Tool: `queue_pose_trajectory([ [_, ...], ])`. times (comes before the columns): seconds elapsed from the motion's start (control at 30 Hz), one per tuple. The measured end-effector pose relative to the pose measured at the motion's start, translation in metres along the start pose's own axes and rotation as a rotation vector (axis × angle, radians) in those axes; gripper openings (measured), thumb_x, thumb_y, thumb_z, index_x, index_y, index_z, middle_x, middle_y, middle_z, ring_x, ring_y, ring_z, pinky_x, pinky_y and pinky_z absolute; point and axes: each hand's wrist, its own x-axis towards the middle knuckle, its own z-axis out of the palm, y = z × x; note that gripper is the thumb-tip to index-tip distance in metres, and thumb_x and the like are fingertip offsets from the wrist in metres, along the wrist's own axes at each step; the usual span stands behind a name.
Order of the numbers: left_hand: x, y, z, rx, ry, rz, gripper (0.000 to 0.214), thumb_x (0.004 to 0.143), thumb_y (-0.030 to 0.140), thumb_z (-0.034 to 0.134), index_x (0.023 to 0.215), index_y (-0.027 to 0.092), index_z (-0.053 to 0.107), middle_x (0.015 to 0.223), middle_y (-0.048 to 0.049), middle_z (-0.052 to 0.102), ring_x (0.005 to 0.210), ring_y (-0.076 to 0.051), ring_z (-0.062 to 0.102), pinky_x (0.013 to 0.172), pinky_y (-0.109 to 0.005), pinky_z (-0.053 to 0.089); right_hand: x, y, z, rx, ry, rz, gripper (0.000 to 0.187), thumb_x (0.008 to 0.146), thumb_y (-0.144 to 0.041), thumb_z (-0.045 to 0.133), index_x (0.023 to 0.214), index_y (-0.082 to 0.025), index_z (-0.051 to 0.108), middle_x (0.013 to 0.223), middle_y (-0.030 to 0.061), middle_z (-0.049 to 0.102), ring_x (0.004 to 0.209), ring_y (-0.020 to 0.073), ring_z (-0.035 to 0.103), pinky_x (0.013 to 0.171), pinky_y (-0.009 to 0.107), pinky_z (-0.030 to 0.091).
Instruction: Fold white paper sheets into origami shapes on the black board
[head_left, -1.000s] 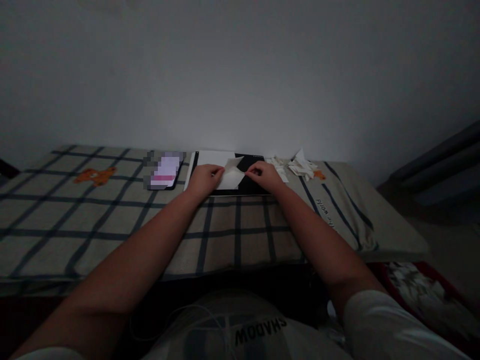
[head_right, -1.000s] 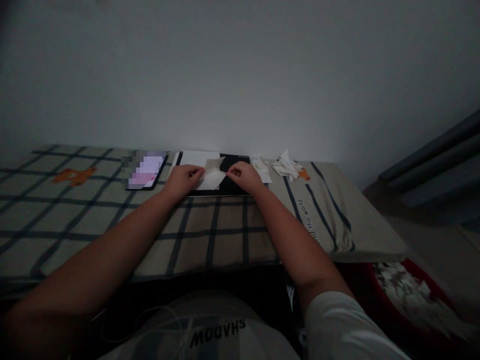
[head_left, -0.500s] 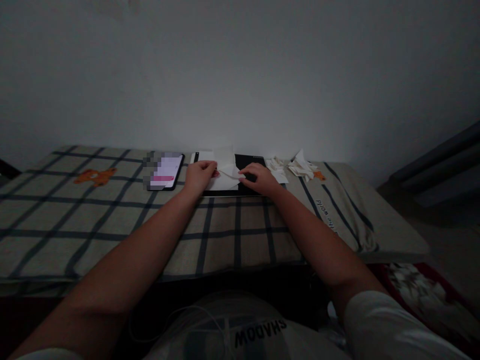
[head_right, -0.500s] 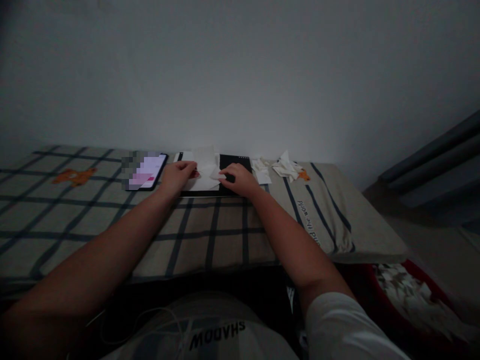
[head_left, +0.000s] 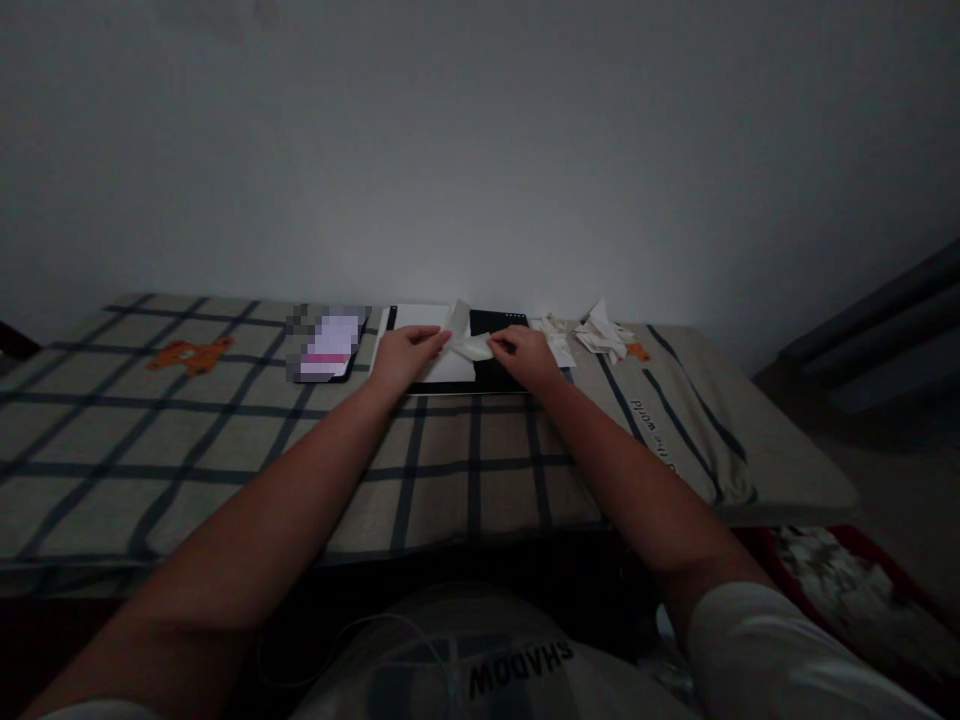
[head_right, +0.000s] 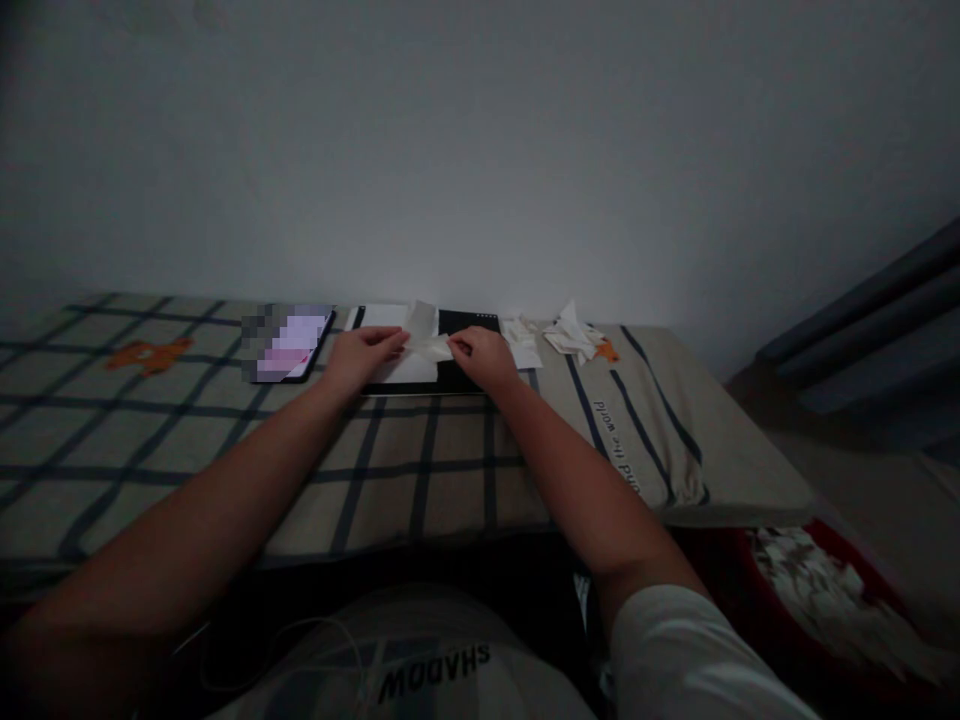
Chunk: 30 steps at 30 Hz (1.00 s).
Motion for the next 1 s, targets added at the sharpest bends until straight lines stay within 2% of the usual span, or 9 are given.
queue_pose_trajectory([
  [0.17, -0.005, 0.008, -0.002, 0.138, -0.012, 0.033, 0.043, 0.070, 0.044, 0.081, 0.101, 0.015, 0.078, 0.102, -0.0120, 0.077, 0.093, -0.025, 0.071, 0.089, -0.036, 0.053, 0.000, 0.000, 0.001, 0.038, 0.039, 0.087, 0.018, 0.089, -0.025, 0.059, 0.087, -0.017, 0.075, 0.084, 0.0071, 0.073, 0.078, 0.0191, 0.063, 0.074, 0.031, 0.045],
  [0.43, -0.006, 0.008, -0.001, 0.159, -0.033, 0.062, 0.037, 0.071, 0.041, 0.081, 0.097, 0.016, 0.078, 0.097, -0.0112, 0.078, 0.090, -0.025, 0.071, 0.085, -0.035, 0.054, 0.000, -0.002, 0.000, 0.095, 0.073, 0.148, 0.017, 0.085, -0.027, 0.060, 0.081, -0.017, 0.073, 0.077, 0.0060, 0.072, 0.071, 0.0178, 0.062, 0.070, 0.030, 0.045],
  [0.67, -0.006, 0.012, -0.002, 0.173, -0.022, 0.037, 0.029, 0.072, 0.036, 0.079, 0.093, 0.016, 0.078, 0.097, -0.0108, 0.078, 0.090, -0.025, 0.071, 0.084, -0.035, 0.055, 0.000, -0.005, 0.000, 0.277, 0.111, 0.329, 0.013, 0.080, -0.028, 0.062, 0.077, -0.017, 0.069, 0.075, 0.0037, 0.072, 0.070, 0.0169, 0.064, 0.070, 0.029, 0.048],
  [0.87, 0.001, 0.000, -0.003, 0.049, -0.013, -0.035, 0.033, 0.070, 0.031, 0.077, 0.099, 0.015, 0.077, 0.093, -0.0108, 0.078, 0.081, -0.022, 0.072, 0.079, -0.035, 0.056, 0.004, 0.001, 0.009, 0.580, 0.107, 0.490, 0.008, 0.079, -0.025, 0.060, 0.075, -0.019, 0.060, 0.064, 0.0008, 0.067, 0.064, 0.0144, 0.065, 0.064, 0.026, 0.050],
  [1.0, 0.006, -0.007, -0.004, -0.062, 0.037, -0.091, 0.026, 0.071, 0.032, 0.075, 0.091, 0.015, 0.076, 0.084, -0.0095, 0.077, 0.074, -0.019, 0.072, 0.074, -0.031, 0.057, 0.005, 0.005, 0.012, 0.668, 0.114, 0.591, 0.008, 0.078, -0.023, 0.058, 0.071, -0.020, 0.055, 0.064, 0.0003, 0.067, 0.060, 0.0134, 0.063, 0.055, 0.023, 0.045],
])
